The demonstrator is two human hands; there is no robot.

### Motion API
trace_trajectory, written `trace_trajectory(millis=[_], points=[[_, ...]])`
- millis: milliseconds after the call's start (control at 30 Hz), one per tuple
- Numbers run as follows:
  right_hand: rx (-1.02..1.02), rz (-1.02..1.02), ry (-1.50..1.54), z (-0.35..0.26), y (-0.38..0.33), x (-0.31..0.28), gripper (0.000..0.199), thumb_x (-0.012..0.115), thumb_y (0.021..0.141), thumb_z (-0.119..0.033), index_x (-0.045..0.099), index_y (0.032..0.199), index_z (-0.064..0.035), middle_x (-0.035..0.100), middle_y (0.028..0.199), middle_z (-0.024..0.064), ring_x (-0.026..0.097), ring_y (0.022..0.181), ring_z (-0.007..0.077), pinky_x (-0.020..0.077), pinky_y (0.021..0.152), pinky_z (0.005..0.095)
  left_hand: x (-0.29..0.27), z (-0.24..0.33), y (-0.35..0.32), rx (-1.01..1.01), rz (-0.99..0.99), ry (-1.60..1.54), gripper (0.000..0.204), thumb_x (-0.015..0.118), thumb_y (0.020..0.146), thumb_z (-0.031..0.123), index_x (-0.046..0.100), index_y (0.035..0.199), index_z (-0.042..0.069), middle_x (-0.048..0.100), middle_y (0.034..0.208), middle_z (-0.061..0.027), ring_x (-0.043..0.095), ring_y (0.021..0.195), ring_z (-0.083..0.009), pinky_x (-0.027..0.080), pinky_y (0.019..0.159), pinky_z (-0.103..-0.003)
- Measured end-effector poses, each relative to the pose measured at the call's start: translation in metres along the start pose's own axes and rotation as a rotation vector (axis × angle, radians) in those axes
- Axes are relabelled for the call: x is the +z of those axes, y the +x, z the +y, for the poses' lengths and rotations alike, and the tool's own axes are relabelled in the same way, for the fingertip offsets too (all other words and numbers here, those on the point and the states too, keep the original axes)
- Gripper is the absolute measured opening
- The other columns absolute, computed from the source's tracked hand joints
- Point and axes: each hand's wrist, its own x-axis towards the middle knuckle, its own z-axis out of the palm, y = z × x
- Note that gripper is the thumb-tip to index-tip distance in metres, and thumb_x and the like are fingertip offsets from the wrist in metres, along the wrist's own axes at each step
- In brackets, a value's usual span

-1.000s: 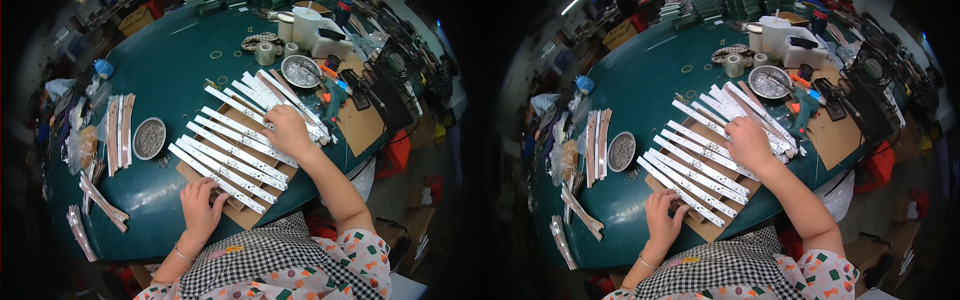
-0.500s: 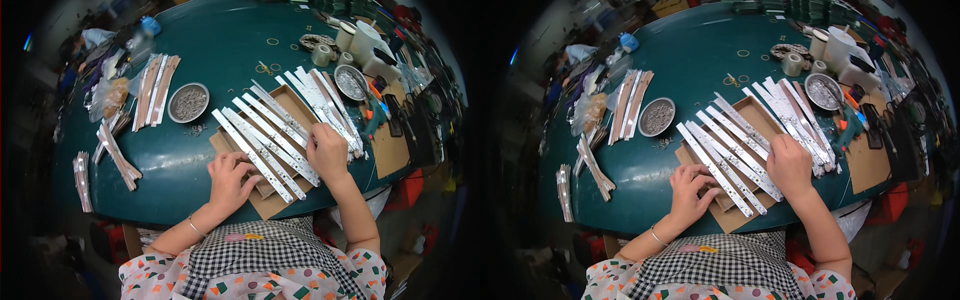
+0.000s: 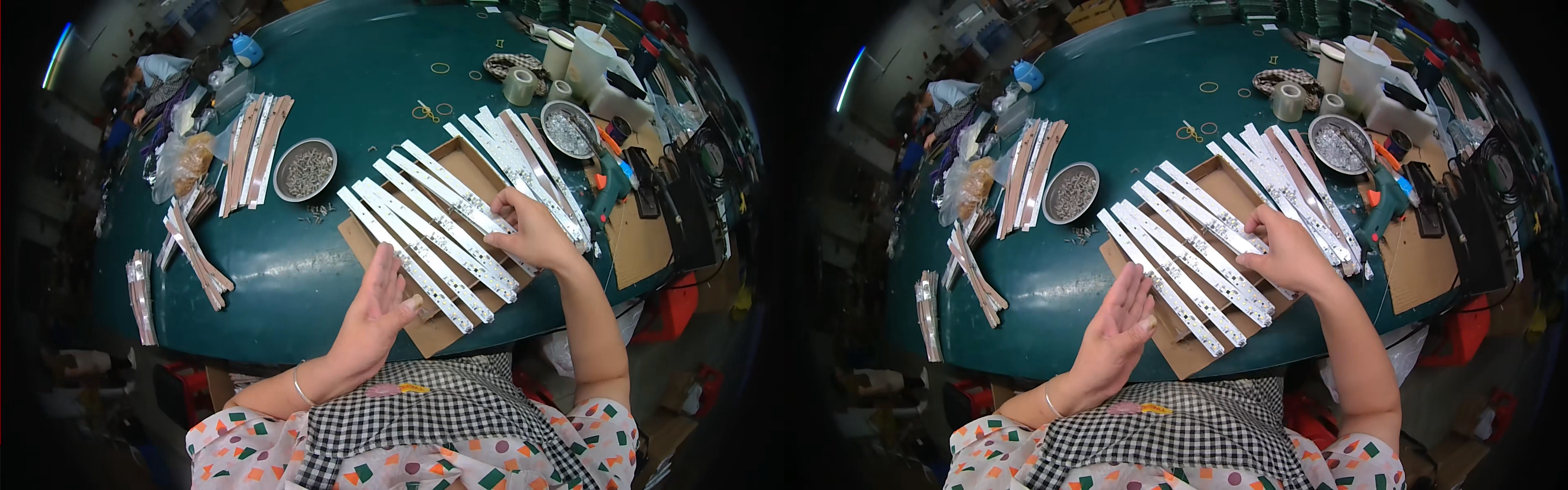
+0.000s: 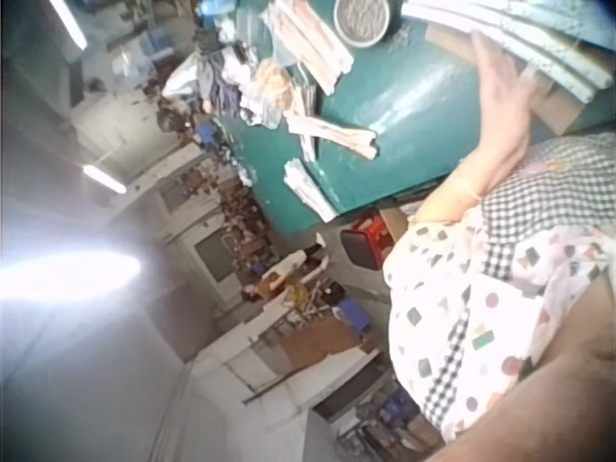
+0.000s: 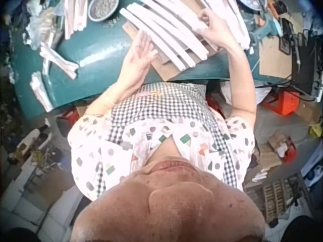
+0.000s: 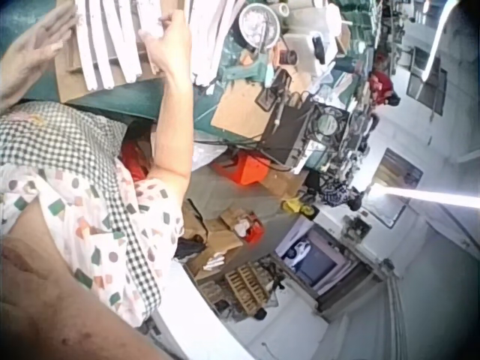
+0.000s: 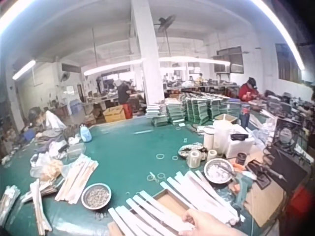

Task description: The person removes assembled LED light strips from a cardboard holder, places new strips onto the holder, and solders small metal parts onto each strip using a soldering gun. The person then removes the completed strips and arranges another set onto the holder.

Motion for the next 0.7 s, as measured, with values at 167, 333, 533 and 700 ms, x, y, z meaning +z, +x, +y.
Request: trace_trajectory(millis=[167,333,533,700], points=[[0.106,-0.138,0.339,-0.006,0.002,-0.006,0.037,0.076,0.074,0.002,0.053,0.104,-0.0012,0.065,0.097,0.012,0.065,0.088,0.0179,0.0519,0.076,0.03,0.005,0.016,-0.01,-0.244,-0.05,-0.149,0.088,0.061,0.09,-0.002,0.003,0.155,0.0,0.012,0.162,-0.0155,0.013,0.15,-0.0251,0.017,0.121,-0.036],[0.142,-0.191,0.521,-0.007,0.007,0.001,0.039,0.074,0.074,0.009,0.054,0.105,-0.0007,0.063,0.093,0.0072,0.063,0.084,0.0127,0.0523,0.074,0.0249,0.01,0.017,0.02,-0.218,-0.085,-0.271,0.084,0.062,0.087,-0.002,0.012,0.155,0.001,0.025,0.157,-0.0134,0.026,0.145,-0.0234,0.026,0.117,-0.035],[0.042,-0.23,0.513,0.004,0.023,0.027,0.043,0.078,0.068,0.01,0.054,0.101,-0.0041,0.056,0.089,-0.0014,0.057,0.08,0.0066,0.0509,0.072,0.0212,0.009,-0.027,0.047,0.008,0.037,-0.228,0.069,0.061,0.088,-0.003,0.028,0.148,0.007,0.037,0.147,-0.0102,0.049,0.129,-0.0251,0.045,0.106,-0.039],[0.119,-0.152,0.577,0.001,0.006,0.025,0.044,0.079,0.065,0.011,0.051,0.096,-0.0034,0.059,0.085,0.0019,0.06,0.074,0.0086,0.0531,0.063,0.0243,0.026,-0.065,0.066,0.024,0.138,-0.098,0.086,0.059,0.088,-0.009,0.009,0.153,0.018,0.039,0.145,-0.0094,0.054,0.123,-0.0225,0.053,0.095,-0.035]])
